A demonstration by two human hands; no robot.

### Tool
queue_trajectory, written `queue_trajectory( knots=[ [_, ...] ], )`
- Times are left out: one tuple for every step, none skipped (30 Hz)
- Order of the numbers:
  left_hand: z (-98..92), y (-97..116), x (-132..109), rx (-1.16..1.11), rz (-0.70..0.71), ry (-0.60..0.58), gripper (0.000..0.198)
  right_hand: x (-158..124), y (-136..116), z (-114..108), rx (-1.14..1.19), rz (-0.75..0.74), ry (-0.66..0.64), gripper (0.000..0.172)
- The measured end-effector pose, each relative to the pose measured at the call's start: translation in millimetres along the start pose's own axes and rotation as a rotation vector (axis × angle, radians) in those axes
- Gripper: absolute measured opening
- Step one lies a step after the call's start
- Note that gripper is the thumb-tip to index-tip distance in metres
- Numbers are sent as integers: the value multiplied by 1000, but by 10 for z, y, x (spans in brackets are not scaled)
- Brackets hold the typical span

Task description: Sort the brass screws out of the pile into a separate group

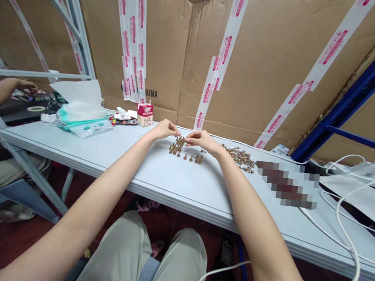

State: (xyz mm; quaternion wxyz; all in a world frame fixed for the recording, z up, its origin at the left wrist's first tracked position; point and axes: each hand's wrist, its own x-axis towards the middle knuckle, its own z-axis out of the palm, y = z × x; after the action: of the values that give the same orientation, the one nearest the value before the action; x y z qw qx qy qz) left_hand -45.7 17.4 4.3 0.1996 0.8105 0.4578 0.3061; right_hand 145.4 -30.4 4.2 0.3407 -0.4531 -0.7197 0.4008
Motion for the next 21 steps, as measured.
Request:
queue_trajectory(
  knots=[
    [17,7,9,-36,19,8,24,6,7,3,19,1,-4,24],
    [32,14,15,-66,35,17,25,11,15,6,43,6,-4,22],
    [46,21,20,-93,51,24,26,17,21,10,70,13,-1,21],
    [59,26,25,-117,67,30,26,22,28,13,94,19,4,20],
    [72,29,29,-142,83,33,26,28,34,15,114,23,9,19],
    [83,30,34,-166,97,35,26,33,39,16,128,24,17,18],
    [94,30,39,-189,110,33,26,38,44,16,137,22,25,19],
    [104,30,44,-209,121,29,25,43,49,15,142,18,33,19],
    [113,29,50,-227,130,24,25,47,53,14,145,14,43,20],
    [121,29,55,-242,136,18,25,51,56,13,147,12,52,21],
    [128,30,59,-256,141,9,24,54,59,11,148,11,60,22],
    [134,32,62,-269,144,-2,24,57,62,10,149,9,65,23],
    [139,35,64,-281,146,-13,24,60,65,9,150,8,68,24],
    [143,39,65,-293,147,-21,23,63,68,8,152,5,71,24],
    [146,42,66,-305,149,-27,23,65,71,7,153,1,74,25],
    [149,45,66,-315,152,-30,22,68,76,6,156,-3,77,25],
    [152,46,66,-325,155,-31,21,71,81,4,160,-7,78,26],
    [154,47,66,-335,159,-31,21,74,86,2,164,-10,78,26],
    [156,46,67,-345,163,-31,21,76,92,0,168,-14,77,27],
    [158,44,68,-356,165,-31,22,79,97,-1,172,-15,77,28],
    [160,41,70,-370,165,-32,23,81,101,-2,176,-14,78,29]
  ],
)
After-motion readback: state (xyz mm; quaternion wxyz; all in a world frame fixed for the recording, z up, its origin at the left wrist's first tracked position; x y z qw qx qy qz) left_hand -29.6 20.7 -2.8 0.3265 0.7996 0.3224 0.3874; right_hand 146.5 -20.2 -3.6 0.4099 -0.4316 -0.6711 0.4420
